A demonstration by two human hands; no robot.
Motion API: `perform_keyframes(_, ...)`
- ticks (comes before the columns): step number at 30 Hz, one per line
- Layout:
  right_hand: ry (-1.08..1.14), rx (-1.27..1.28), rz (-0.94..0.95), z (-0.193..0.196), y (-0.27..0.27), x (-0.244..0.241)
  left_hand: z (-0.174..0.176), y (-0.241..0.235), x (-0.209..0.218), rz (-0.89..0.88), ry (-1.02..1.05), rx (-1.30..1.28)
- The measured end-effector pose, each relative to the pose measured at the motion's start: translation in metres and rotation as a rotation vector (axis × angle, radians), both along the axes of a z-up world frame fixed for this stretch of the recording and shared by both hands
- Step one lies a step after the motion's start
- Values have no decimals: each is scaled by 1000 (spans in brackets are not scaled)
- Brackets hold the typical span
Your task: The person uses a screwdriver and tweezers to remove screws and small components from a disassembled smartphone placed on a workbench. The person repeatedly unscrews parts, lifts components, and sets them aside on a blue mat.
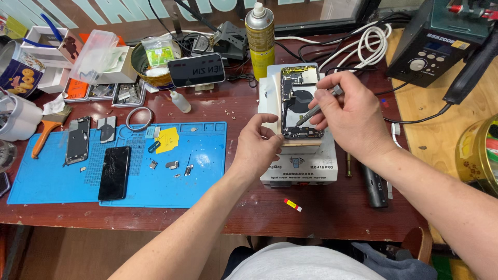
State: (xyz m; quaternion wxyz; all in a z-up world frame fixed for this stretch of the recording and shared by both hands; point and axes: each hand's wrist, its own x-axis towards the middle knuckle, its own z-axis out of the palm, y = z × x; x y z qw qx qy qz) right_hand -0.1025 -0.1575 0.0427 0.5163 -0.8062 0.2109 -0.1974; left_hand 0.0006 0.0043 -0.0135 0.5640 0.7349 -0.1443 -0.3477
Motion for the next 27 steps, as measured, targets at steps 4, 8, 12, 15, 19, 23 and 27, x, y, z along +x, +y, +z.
perform_keyframes(4, 38, 46, -32, -5, -7, 4, -2, 0, -2, -24, -97, 10)
perform_keyframes(8, 59, 277, -71, -16, -14, 13, -5, 0, 1, -60, -231, 59)
perform_keyframes(12, 79, 444, -103, -22, -22, 14, -11, 1, 3, -71, -261, 36)
perform_keyframes(15, 68, 346, -82, -20, -21, 13, -16, 1, 4, -67, -266, 10)
perform_keyframes(19, 62, 214, -51, -11, -12, 13, -17, 0, 3, -39, -290, 9)
perform_keyframes(23, 44, 172, -77, -3, -8, 13, -11, 0, 3, 7, -109, 15)
perform_keyframes(27, 72, 105, -199, -3, -25, 3, -4, 1, 3, 8, -91, 13)
